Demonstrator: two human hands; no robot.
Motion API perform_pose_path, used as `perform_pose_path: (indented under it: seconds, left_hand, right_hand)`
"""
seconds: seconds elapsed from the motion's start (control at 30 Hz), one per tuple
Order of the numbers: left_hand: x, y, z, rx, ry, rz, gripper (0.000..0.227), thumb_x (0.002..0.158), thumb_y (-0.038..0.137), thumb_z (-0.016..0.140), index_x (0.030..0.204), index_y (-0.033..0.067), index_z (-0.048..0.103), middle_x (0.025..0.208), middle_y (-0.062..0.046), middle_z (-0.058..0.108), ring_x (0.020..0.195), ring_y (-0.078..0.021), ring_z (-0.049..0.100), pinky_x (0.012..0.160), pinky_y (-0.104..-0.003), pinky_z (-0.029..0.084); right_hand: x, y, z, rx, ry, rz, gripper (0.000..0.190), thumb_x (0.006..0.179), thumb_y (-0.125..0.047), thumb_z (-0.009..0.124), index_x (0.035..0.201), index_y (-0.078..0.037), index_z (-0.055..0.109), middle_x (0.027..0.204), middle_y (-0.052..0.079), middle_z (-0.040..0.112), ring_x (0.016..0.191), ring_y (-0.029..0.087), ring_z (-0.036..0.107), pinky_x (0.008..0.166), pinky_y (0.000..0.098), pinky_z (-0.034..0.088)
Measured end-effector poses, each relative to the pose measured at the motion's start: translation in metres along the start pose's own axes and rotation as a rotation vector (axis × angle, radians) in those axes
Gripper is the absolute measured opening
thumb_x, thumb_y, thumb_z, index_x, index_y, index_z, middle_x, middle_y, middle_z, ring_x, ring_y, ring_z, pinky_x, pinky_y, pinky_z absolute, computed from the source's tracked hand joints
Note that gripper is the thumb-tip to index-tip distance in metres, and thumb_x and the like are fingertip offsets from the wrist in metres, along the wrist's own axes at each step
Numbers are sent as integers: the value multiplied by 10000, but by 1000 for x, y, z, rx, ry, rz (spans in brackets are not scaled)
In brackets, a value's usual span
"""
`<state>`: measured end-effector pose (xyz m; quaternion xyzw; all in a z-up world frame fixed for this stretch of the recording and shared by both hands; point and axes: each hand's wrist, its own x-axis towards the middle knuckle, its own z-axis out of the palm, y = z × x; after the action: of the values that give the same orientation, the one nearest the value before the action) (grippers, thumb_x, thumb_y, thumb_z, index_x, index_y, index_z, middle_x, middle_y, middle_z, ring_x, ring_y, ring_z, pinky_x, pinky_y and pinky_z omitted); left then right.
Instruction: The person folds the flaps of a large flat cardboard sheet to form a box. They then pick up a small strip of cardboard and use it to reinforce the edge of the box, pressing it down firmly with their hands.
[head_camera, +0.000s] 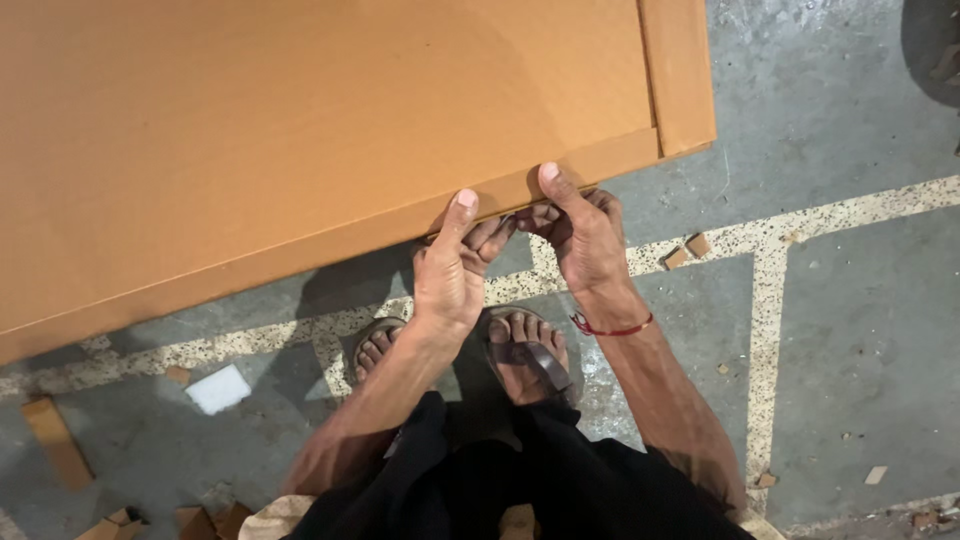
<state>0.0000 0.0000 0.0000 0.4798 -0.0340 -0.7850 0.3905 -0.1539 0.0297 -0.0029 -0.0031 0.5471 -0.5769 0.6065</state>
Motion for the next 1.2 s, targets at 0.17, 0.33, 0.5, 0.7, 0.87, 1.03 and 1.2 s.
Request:
perform_pose_path:
  seconds: [0.17, 0.33, 0.5, 0.7, 0.87, 1.03, 1.2]
  left_hand:
    - [-7, -1, -19, -12, -50, -75, 447, 1050, 280, 706, 1244, -77, 520, 1012, -82, 551, 973, -240, 562, 1052, -472, 609]
    - [-39, 19, -38, 1443, -156, 429, 570, 914, 394, 767, 1376, 98, 612, 1156, -75, 745, 1085, -222, 761, 1062, -446, 591]
    - [-4, 52, -30, 1935, -403, 1181, 946, 865, 432, 824, 1602, 108, 328, 1617, -236, 178, 1498, -446, 216, 1233, -718, 96]
    - [26, 88, -3, 2436, -498, 979, 901, 900, -2, 631, 1700, 80, 226, 1734, -235, 61, 1592, -432, 10, 1245, -696, 6]
    - [24, 93, 4, 2363, -590, 890, 916, 866, 21, 640, 1673, 9, 204, 1720, -246, 56, 1591, -425, 22, 1217, -735, 12]
    - [25, 89, -2, 2424, -575, 926, 937, 868, 60, 661, 1681, -8, 200, 1730, -238, 49, 1598, -409, 25, 1205, -733, -6]
    - [30, 88, -5, 2413, -564, 915, 876, 921, 21, 597, 1680, -54, 166, 1731, -249, 10, 1608, -399, -3, 1207, -717, -51]
  right_hand:
    - [-1, 2, 2, 25, -6, -14, 309, 955, -246, 761, 1081, 27, 695, 868, 101, 734, 717, 183, 703, 692, 348, 598]
    - [4, 3, 3, 34, 34, -25, 263, 948, -219, 753, 1030, 25, 702, 817, 83, 721, 679, 171, 689, 660, 366, 603]
    - [3, 4, -1, 51, 0, 0, 267, 956, -221, 763, 1019, 33, 705, 737, 72, 675, 644, 156, 656, 682, 371, 615]
    - [2, 4, -2, 41, 8, 9, 256, 957, -225, 758, 1020, 20, 716, 722, 46, 653, 649, 148, 650, 669, 365, 603]
    - [4, 5, -4, 27, -17, -19, 260, 989, -235, 755, 1014, 19, 702, 763, 84, 693, 676, 170, 678, 685, 393, 614]
    - [-8, -11, -7, -453, -14, -9, 320, 943, -294, 694, 1051, 3, 742, 771, 91, 753, 706, 189, 770, 671, 392, 654]
    - [-48, -31, -14, -1328, 22, -659, 311, 853, -301, 897, 1018, -70, 771, 947, 123, 791, 757, 187, 768, 658, 345, 632]
